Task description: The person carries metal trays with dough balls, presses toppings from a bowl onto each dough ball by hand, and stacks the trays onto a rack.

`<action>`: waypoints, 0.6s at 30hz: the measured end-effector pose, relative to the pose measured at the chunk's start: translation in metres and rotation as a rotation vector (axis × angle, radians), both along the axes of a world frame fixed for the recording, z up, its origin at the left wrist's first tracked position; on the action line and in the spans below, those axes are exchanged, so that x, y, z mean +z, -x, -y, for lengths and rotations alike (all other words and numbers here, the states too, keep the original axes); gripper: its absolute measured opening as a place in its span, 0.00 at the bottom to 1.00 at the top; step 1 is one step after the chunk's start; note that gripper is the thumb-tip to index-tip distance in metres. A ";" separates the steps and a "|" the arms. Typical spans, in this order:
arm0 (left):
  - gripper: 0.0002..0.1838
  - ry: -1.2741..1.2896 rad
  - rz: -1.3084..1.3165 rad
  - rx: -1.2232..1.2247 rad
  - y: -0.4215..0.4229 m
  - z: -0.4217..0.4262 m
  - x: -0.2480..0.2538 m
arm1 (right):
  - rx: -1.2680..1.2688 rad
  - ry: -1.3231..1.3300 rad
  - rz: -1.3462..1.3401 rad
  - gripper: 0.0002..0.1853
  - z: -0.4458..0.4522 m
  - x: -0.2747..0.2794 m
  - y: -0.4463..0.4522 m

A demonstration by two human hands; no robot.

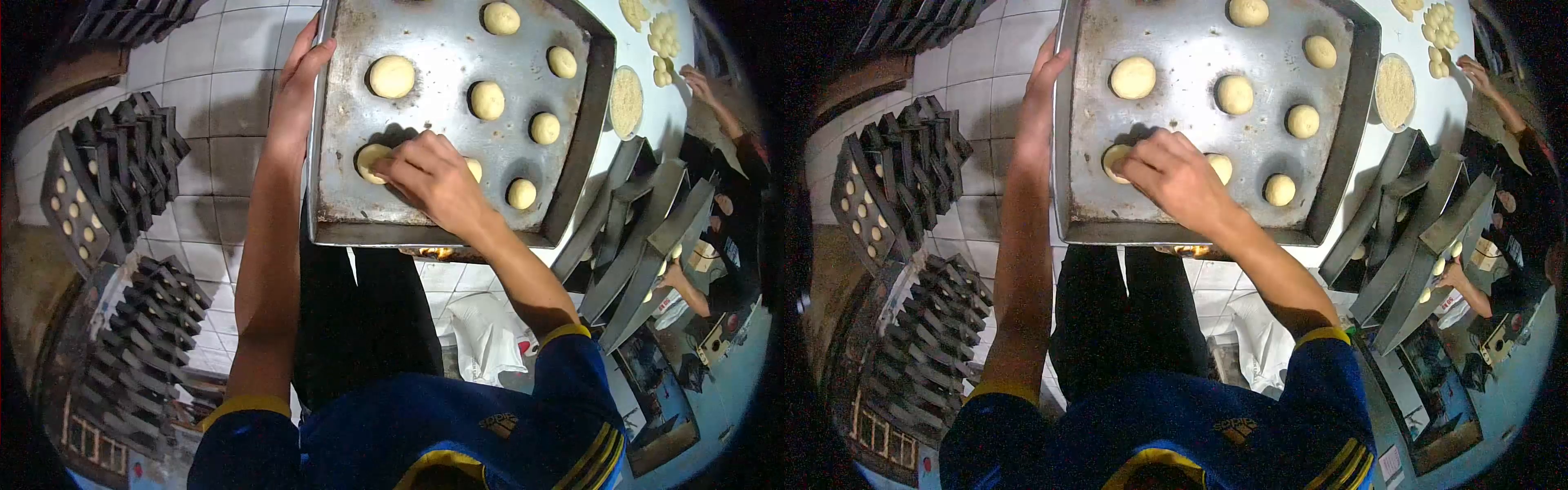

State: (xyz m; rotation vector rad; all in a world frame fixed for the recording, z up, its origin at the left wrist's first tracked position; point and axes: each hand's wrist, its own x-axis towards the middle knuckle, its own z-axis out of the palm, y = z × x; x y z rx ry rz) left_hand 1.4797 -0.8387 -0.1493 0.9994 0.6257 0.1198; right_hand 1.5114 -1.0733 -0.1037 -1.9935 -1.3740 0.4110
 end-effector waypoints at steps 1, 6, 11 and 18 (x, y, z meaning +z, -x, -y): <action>0.38 0.002 0.000 0.001 0.001 0.000 -0.001 | 0.065 0.053 0.095 0.13 0.002 -0.003 0.000; 0.38 -0.062 -0.045 0.021 0.000 0.002 0.004 | 0.208 0.121 0.262 0.17 0.007 0.001 -0.002; 0.38 -0.111 -0.171 0.025 0.001 0.005 0.019 | 0.238 0.185 0.218 0.29 0.015 0.017 0.001; 0.42 0.057 0.052 -0.017 0.003 -0.001 0.000 | 0.431 0.334 0.183 0.41 0.016 0.000 -0.011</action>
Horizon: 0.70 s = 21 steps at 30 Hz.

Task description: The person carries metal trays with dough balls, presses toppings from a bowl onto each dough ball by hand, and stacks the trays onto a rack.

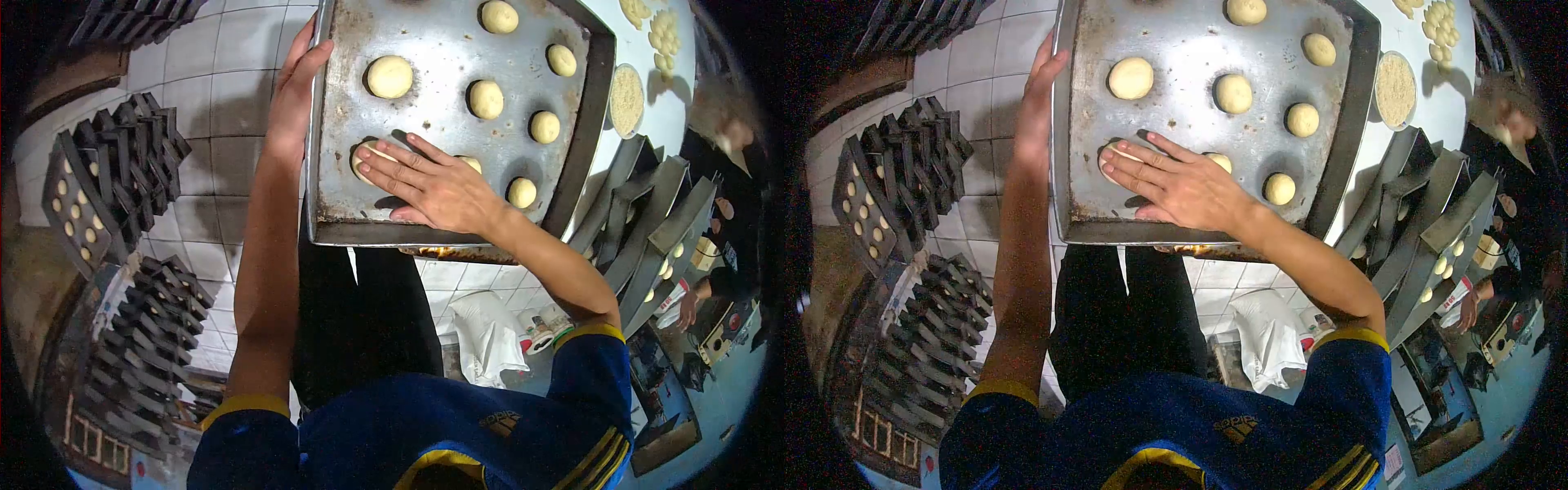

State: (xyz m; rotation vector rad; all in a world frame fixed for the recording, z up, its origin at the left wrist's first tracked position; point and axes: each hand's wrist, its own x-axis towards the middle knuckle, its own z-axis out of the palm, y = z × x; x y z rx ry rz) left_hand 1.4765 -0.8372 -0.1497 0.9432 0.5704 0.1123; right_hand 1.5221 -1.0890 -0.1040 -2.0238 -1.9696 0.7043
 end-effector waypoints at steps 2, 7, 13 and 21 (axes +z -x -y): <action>0.42 0.031 -0.002 0.019 0.001 0.005 0.006 | -0.023 -0.007 -0.008 0.42 -0.001 0.014 -0.004; 0.42 0.148 -0.073 0.054 0.002 0.007 0.010 | -0.116 -0.008 -0.036 0.44 0.005 0.009 0.006; 0.41 0.204 0.077 -0.006 -0.002 -0.001 -0.001 | -0.380 -0.267 0.023 0.34 0.023 0.037 -0.042; 0.43 -0.059 -0.080 0.042 -0.002 0.004 0.014 | -1.420 -0.216 0.633 0.22 0.211 0.053 -0.254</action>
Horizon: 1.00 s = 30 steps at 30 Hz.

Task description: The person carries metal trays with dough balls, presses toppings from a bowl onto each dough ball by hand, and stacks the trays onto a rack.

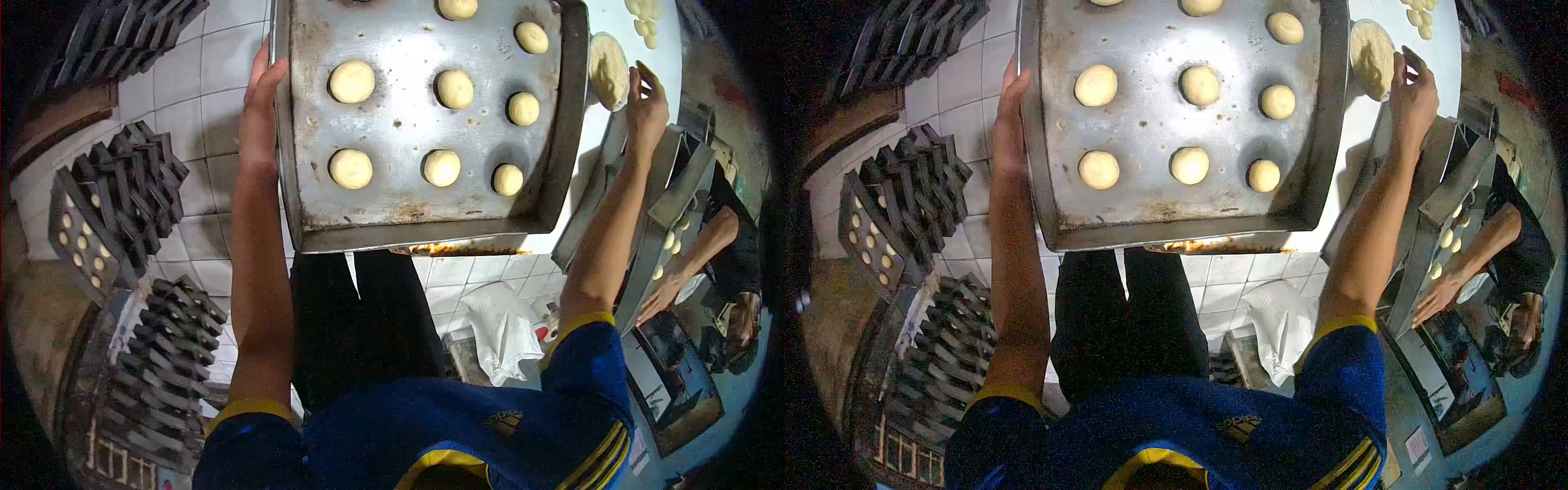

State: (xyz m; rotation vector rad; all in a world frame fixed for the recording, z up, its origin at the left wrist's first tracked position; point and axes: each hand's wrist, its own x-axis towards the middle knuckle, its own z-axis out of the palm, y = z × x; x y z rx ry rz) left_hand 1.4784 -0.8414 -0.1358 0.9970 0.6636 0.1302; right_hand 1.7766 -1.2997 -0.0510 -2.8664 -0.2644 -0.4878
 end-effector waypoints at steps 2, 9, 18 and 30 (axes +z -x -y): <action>0.43 -0.017 0.020 -0.004 -0.002 -0.002 -0.006 | -0.042 0.177 -0.205 0.24 0.029 -0.014 -0.030; 0.44 -0.083 0.028 -0.047 0.002 -0.013 -0.033 | 0.053 0.247 -0.280 0.19 0.016 -0.040 -0.024; 0.42 -0.040 -0.071 0.018 -0.002 -0.003 -0.014 | 0.047 -0.449 -0.336 0.24 0.049 -0.026 -0.019; 0.48 -0.026 -0.049 -0.005 0.000 -0.001 -0.012 | 0.486 -0.355 -0.738 0.07 -0.101 -0.001 0.243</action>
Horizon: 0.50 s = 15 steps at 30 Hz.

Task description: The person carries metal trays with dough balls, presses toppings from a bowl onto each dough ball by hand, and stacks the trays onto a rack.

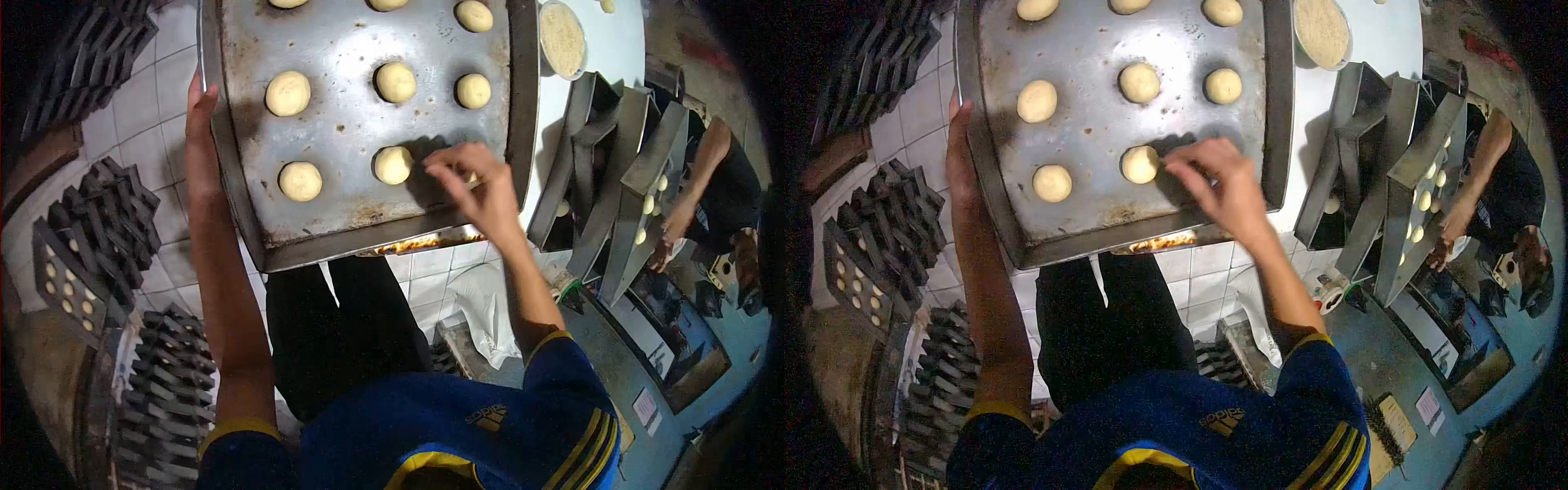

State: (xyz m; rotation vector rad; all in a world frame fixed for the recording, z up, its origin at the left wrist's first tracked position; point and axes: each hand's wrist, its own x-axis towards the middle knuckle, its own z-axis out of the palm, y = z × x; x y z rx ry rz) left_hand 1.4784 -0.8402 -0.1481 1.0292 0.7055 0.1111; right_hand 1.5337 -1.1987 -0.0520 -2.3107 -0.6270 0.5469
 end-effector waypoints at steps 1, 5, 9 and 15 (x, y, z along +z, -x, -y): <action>0.48 -0.002 -0.007 0.002 0.000 -0.001 0.001 | 0.053 -0.029 0.133 0.06 -0.008 -0.007 0.009; 0.50 0.008 -0.051 0.017 -0.003 0.002 0.003 | 0.169 0.089 0.381 0.11 -0.016 -0.032 0.030; 0.49 0.015 -0.043 0.020 -0.005 0.008 0.017 | 0.242 0.165 0.492 0.18 -0.014 -0.033 0.027; 0.42 0.049 -0.017 0.042 -0.003 0.009 0.016 | 0.288 0.151 0.514 0.21 -0.011 -0.041 0.031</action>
